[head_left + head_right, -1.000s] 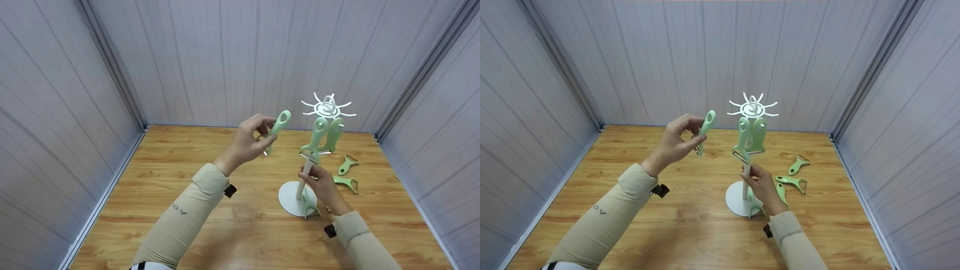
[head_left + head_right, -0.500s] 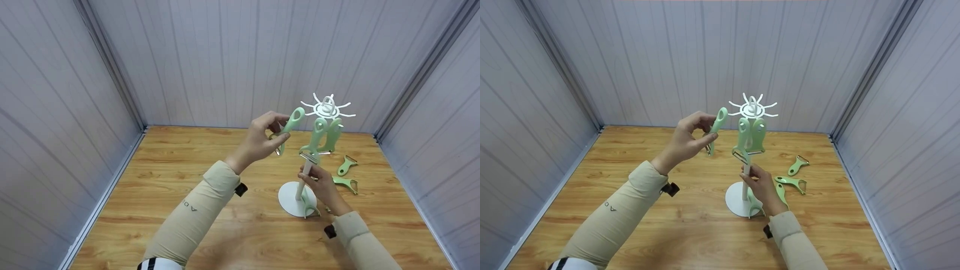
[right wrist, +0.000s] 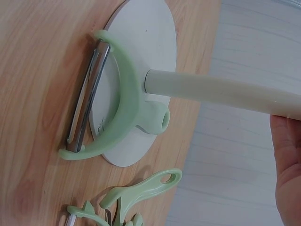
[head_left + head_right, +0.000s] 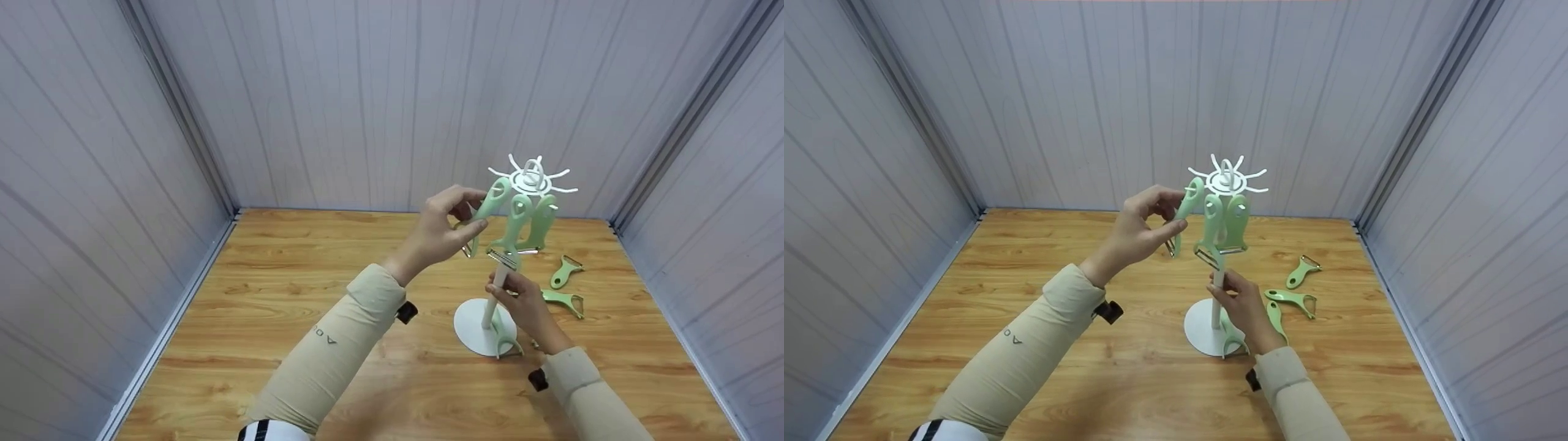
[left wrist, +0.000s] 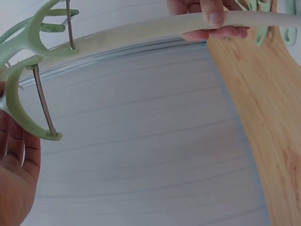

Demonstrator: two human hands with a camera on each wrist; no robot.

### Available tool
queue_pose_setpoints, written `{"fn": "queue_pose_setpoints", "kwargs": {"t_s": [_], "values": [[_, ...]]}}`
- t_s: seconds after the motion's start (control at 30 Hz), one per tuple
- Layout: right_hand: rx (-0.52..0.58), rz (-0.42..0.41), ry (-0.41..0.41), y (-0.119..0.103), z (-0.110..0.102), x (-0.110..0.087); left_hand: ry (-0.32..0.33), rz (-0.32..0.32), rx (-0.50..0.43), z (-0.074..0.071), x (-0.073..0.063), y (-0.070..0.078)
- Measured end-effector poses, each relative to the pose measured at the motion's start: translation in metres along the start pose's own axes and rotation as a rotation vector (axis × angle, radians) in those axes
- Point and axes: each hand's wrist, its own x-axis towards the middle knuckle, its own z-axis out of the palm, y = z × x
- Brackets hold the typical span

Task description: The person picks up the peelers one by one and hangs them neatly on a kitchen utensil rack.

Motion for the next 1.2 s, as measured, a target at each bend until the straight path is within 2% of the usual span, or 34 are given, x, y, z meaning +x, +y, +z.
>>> {"fn": "queue_pose_setpoints", "kwargs": {"t_s": [0.47, 0.6, 0.9, 1.2], "values": [[-0.007, 0.002, 0.001, 0.001, 0.000, 0.000, -0.023, -0.053, -0.029, 0.010, 0.000, -0.004], [-0.032, -0.022, 0.015, 0.000, 0.001, -0.001, -0.018, -0.069, -0.026, 0.012, -0.001, -0.007], [-0.006, -0.075, 0.028, 0.000, 0.004, -0.002, -0.023, -0.099, -0.008, 0.009, -0.012, -0.015], [-0.020, 0.009, -0.053, -0.005, -0.001, -0.007, -0.011, -0.165, -0.056, 0.013, -0.031, -0.030]]}}
